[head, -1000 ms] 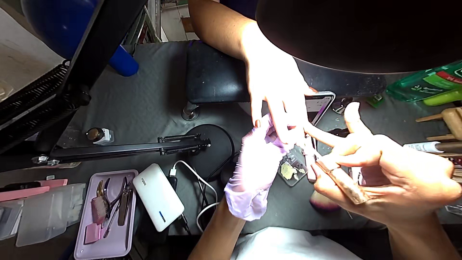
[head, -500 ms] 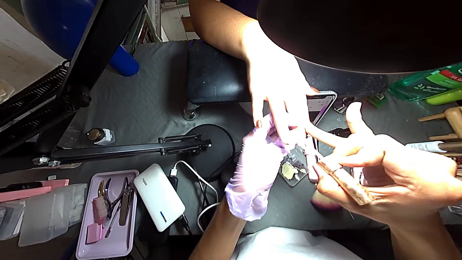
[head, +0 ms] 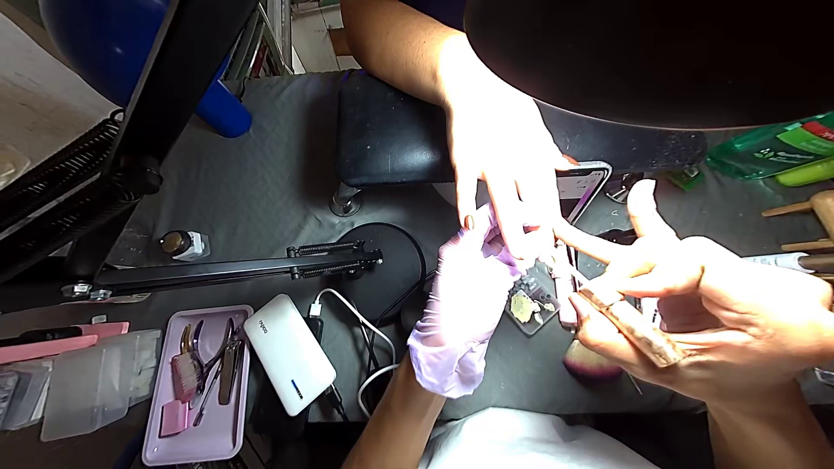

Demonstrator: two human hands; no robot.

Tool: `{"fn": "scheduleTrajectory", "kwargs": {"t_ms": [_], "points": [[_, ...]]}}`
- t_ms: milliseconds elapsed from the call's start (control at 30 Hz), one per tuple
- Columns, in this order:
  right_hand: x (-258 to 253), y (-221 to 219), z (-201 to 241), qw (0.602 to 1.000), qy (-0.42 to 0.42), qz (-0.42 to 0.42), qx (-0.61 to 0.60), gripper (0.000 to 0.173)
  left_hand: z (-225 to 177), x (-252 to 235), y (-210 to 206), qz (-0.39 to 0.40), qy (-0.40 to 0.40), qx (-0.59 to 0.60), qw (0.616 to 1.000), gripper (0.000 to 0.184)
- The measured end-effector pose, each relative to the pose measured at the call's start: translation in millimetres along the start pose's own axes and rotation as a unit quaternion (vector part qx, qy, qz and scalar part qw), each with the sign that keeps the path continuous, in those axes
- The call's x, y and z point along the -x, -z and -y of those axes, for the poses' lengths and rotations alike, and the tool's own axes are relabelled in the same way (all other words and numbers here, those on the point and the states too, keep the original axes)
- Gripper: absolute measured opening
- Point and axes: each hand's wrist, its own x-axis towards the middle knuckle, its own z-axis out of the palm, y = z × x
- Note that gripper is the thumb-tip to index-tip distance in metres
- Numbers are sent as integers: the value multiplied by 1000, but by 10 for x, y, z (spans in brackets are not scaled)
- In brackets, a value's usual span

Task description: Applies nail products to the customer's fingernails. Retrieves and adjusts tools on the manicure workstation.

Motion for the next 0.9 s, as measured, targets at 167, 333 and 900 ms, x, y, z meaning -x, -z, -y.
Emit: {"fn": "scheduleTrajectory", "kwargs": {"t_ms": [167,333,900], "points": [[-4,11,-9,1000,2,1,-7,17,8,0,13,6,-1,-6,1000,36],[-7,4,-8,1000,3,-1,-8,16,13,-2,18,8,-3,-3,1000,37],[2,99,-39,999,7,40,-32,18,26,2,15,11,-6,-10,1000,36]]}}
